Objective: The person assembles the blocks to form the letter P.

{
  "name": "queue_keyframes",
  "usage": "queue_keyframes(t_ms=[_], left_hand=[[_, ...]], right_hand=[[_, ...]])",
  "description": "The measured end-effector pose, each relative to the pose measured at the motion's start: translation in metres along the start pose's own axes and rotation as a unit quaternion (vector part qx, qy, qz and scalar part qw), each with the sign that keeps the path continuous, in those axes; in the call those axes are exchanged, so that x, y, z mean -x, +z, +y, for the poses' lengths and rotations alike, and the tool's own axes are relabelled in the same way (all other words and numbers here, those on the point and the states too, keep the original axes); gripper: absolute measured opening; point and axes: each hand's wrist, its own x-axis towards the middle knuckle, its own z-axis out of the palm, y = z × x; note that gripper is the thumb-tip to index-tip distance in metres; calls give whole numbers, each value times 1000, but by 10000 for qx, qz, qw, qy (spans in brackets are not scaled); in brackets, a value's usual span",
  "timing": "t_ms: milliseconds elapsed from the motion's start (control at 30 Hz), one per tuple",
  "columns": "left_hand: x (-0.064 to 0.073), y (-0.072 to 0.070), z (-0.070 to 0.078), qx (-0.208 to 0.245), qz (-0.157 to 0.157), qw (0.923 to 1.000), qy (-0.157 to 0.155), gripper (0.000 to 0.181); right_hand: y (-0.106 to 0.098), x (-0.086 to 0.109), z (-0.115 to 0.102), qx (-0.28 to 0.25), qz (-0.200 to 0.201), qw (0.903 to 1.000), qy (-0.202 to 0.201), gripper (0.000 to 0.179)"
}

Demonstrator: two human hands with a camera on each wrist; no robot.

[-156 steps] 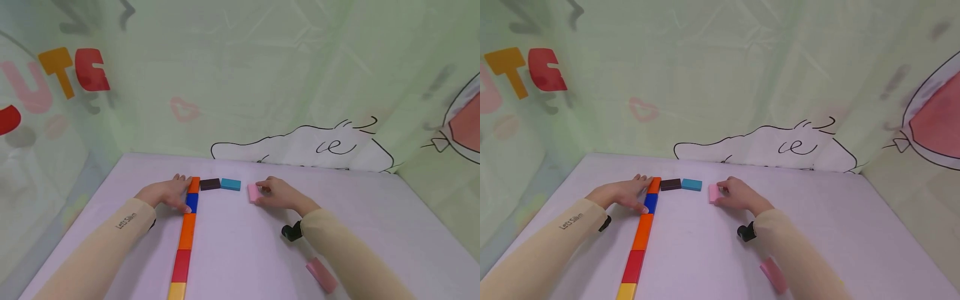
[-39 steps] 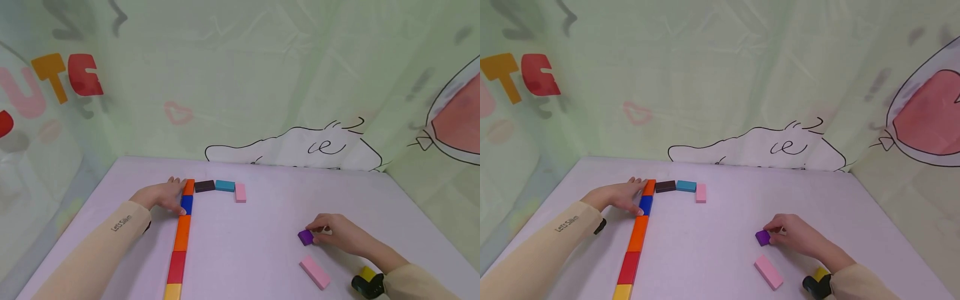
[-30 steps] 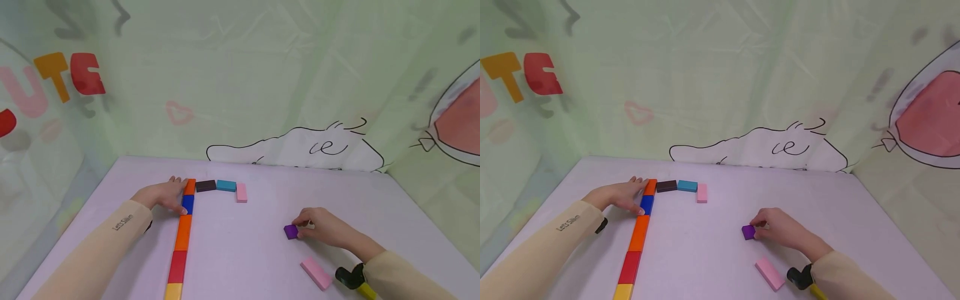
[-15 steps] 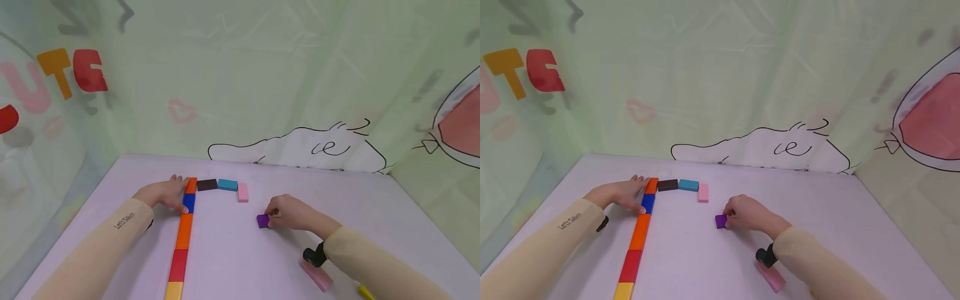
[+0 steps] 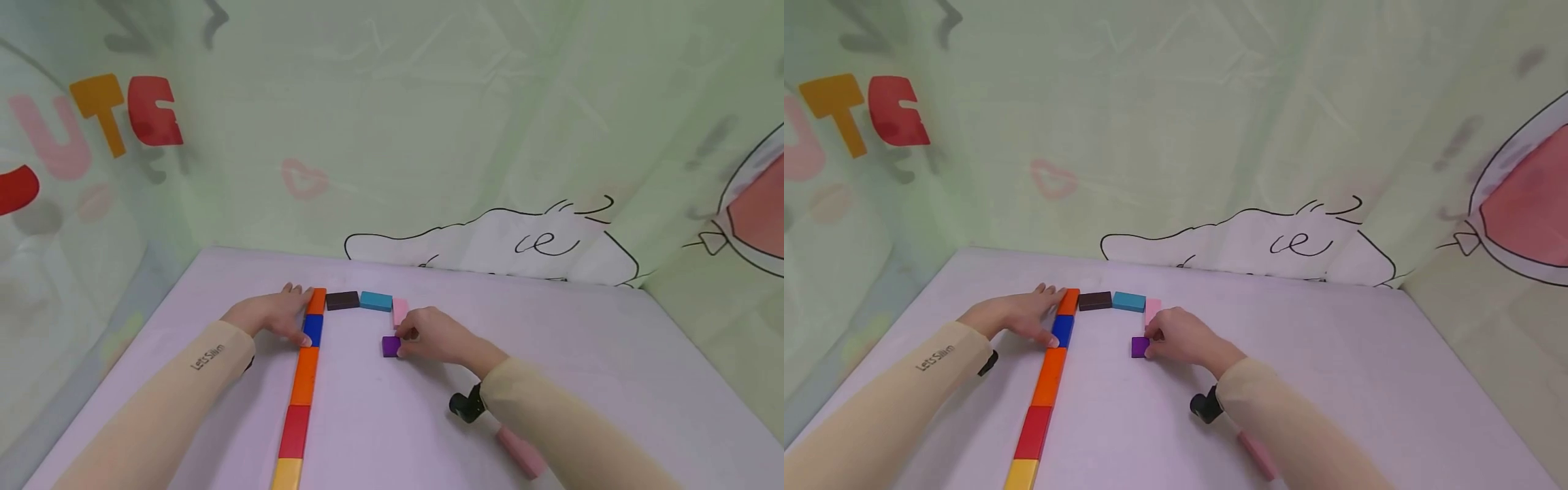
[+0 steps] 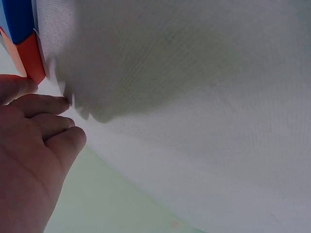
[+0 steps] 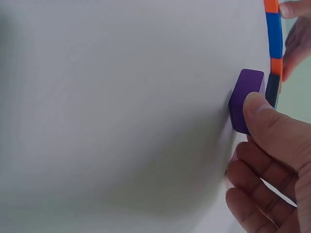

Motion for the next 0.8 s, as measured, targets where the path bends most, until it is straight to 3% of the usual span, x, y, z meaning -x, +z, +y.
queue_keyframes(t_ms=[267, 800], left_hand=[[1, 0, 1, 46, -13, 10000, -68, 98], [-2, -1, 4, 158, -16, 9993, -350, 102]], right_hand=[[13, -14, -16, -240, 170, 9987, -418, 26], [31, -29, -48, -401, 378, 9954, -788, 29]])
